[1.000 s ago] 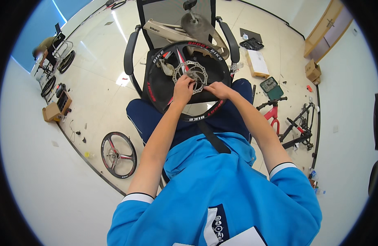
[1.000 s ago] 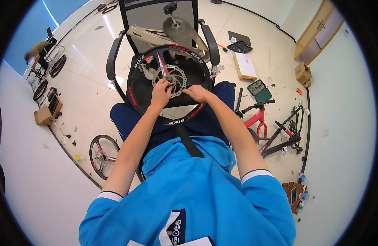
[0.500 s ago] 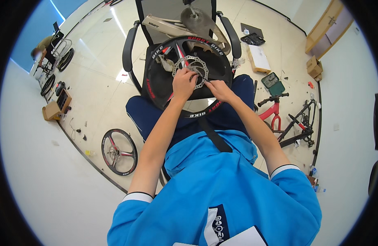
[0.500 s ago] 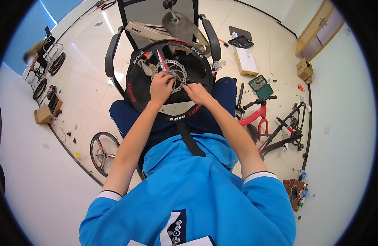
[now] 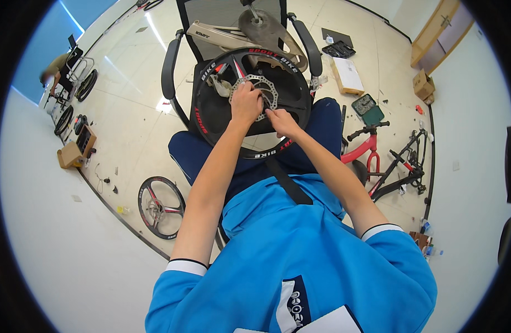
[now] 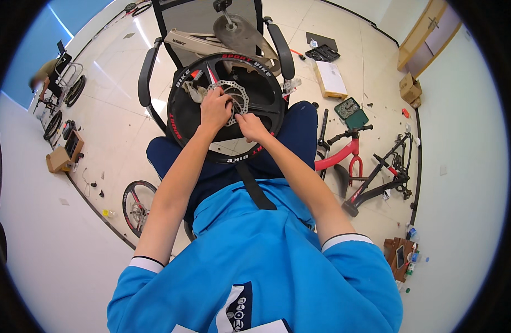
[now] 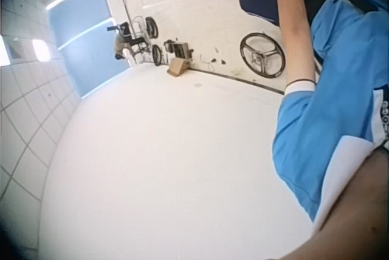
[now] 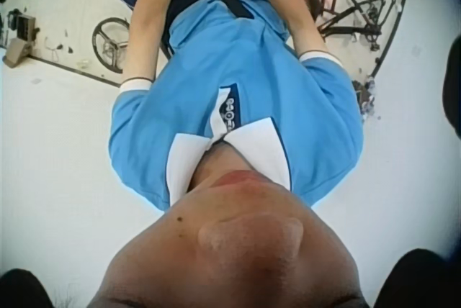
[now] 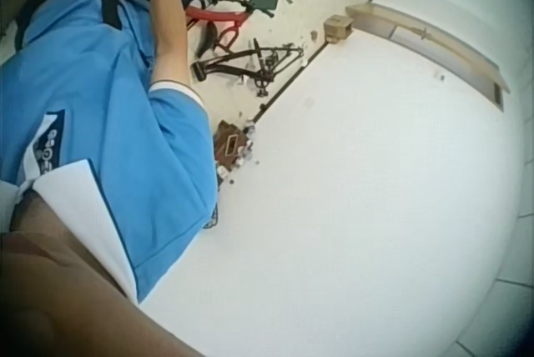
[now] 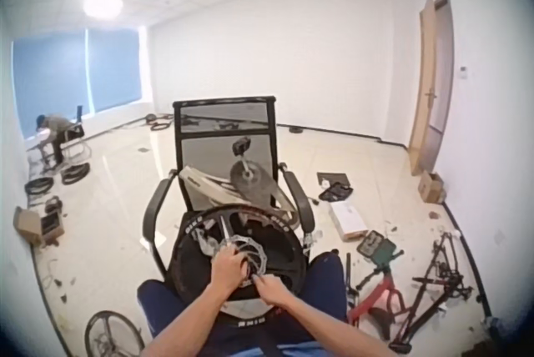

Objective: The person is assembling a bicycle wheel by hand, focusing on the hub and disc brake rotor area. They repeatedly insert and adjust small components, likely bearings or spacers, into the hub while holding the wheel steady on their lap.

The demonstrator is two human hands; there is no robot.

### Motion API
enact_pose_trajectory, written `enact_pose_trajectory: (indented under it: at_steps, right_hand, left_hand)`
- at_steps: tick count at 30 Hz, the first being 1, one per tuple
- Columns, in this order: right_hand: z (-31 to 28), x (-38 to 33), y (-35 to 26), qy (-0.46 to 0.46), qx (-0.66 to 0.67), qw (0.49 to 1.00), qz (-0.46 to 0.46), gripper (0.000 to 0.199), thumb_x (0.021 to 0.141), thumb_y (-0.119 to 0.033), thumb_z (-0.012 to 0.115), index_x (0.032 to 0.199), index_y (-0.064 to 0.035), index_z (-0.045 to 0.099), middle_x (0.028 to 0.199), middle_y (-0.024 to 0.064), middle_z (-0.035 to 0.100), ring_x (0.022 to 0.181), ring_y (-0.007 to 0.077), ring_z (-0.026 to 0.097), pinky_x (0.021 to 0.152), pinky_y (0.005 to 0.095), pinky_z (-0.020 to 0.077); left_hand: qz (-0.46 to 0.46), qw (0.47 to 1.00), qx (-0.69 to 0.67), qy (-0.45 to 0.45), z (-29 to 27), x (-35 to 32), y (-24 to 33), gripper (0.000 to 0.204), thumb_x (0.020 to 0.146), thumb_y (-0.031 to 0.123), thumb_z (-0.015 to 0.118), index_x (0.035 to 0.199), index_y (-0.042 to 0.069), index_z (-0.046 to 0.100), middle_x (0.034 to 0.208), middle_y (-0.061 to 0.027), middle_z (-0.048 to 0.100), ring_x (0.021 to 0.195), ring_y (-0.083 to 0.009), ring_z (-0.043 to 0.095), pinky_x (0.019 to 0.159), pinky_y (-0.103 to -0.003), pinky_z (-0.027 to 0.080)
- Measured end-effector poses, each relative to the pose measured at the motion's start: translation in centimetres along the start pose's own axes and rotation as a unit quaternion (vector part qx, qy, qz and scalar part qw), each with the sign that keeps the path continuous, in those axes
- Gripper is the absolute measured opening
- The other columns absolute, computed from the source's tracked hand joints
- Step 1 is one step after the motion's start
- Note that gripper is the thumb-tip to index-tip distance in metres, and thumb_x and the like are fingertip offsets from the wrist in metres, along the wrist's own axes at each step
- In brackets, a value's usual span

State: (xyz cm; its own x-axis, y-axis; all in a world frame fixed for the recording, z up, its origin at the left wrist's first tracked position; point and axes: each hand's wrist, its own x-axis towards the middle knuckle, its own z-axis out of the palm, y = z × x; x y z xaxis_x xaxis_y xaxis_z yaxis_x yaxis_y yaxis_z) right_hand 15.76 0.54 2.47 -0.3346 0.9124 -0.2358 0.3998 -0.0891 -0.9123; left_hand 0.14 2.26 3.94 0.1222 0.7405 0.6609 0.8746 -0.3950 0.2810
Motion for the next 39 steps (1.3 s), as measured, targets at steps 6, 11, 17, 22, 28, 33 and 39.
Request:
enact_pose_trajectory:
  at_steps: [6, 11, 17, 22, 28, 33, 39]
  right_hand:
    - [-0.2, 0.1, 0.8, -0.151, 0.286, 0.941, 0.098, 0.048, 0.103, -0.044, 0.042, 0.065, -0.0156, 0.030, 0.056, -0.0061, 0.023, 0.045, 0.0090, 0.021, 0.042, 0.0265, 0.0208]
    - [-1.7, 0.7, 1.4, -0.186, 0.240, 0.948, 0.095, 0.048, 0.102, -0.045, 0.043, 0.066, -0.0168, 0.031, 0.056, -0.0065, 0.023, 0.045, 0.0073, 0.020, 0.042, 0.0250, 0.0187]
    - [-4.9, 1.8, 0.9, -0.202, 0.081, 0.972, 0.089, 0.050, 0.100, -0.045, 0.047, 0.062, -0.0154, 0.035, 0.053, -0.0068, 0.026, 0.043, 0.0073, 0.023, 0.039, 0.0256, 0.0223]
    - [-5.8, 2.8, 0.2, -0.210, -0.104, 0.972, 0.033, 0.051, 0.100, -0.043, 0.046, 0.063, -0.0074, 0.048, 0.052, -0.0012, 0.038, 0.040, 0.0120, 0.038, 0.039, 0.0289, 0.0381]
    - [-6.1, 4.2, 0.3, -0.196, -0.251, 0.948, -0.016, 0.058, 0.100, -0.041, 0.042, 0.073, 0.0088, 0.056, 0.064, 0.0159, 0.058, 0.053, 0.0313, 0.064, 0.047, 0.0381, 0.0545]
    - [-7.0, 5.4, -0.4, -0.148, -0.383, 0.907, -0.094, 0.056, 0.101, -0.040, 0.042, 0.089, 0.0102, 0.064, 0.087, 0.0289, 0.066, 0.076, 0.0417, 0.067, 0.069, 0.0456, 0.0543]
    - [-6.3, 4.0, -0.9, -0.120, -0.393, 0.906, -0.103, 0.050, 0.100, -0.037, 0.042, 0.096, 0.0063, 0.066, 0.090, 0.0302, 0.066, 0.088, 0.0441, 0.064, 0.081, 0.0478, 0.0506]
  left_hand:
    - [0.027, 0.997, 0.065, -0.038, -0.3, 1.1, 0.5, 0.009, 0.071, 0.012, 0.069, 0.078, 0.008, 0.072, 0.088, -0.0057, 0.060, 0.092, -0.0278, 0.057, 0.078, -0.040, 0.048]
    - [0.034, 0.993, 0.103, -0.049, 0.0, 1.0, 0.8, 0.009, 0.072, 0.014, 0.068, 0.077, 0.007, 0.071, 0.089, -0.0061, 0.060, 0.093, -0.0276, 0.057, 0.078, -0.041, 0.048]
    - [0.035, 0.995, 0.084, -0.027, 0.2, 0.6, 0.7, 0.009, 0.073, 0.014, 0.068, 0.078, 0.007, 0.070, 0.090, -0.0058, 0.059, 0.092, -0.0267, 0.057, 0.077, -0.040, 0.048]
    - [0.026, 0.996, 0.079, -0.022, 0.3, 0.4, 0.9, 0.008, 0.072, 0.013, 0.068, 0.078, 0.007, 0.069, 0.090, -0.0056, 0.059, 0.092, -0.0264, 0.057, 0.077, -0.039, 0.047]
    - [0.007, 0.996, 0.085, -0.034, 0.6, 0.4, 1.1, 0.009, 0.076, 0.015, 0.065, 0.079, 0.008, 0.070, 0.091, -0.0049, 0.059, 0.096, -0.0266, 0.056, 0.077, -0.040, 0.045]
    - [-0.025, 0.995, 0.079, -0.054, 0.8, 0.6, 0.5, 0.009, 0.076, 0.014, 0.066, 0.081, 0.007, 0.070, 0.094, -0.0055, 0.059, 0.097, -0.0270, 0.056, 0.080, -0.040, 0.045]
    - [-0.090, 0.994, -0.025, 0.057, -0.2, -1.5, 3.0, 0.022, 0.075, 0.019, 0.072, 0.092, 0.006, 0.067, 0.101, -0.0076, 0.058, 0.100, -0.0295, 0.054, 0.084, -0.042, 0.043]
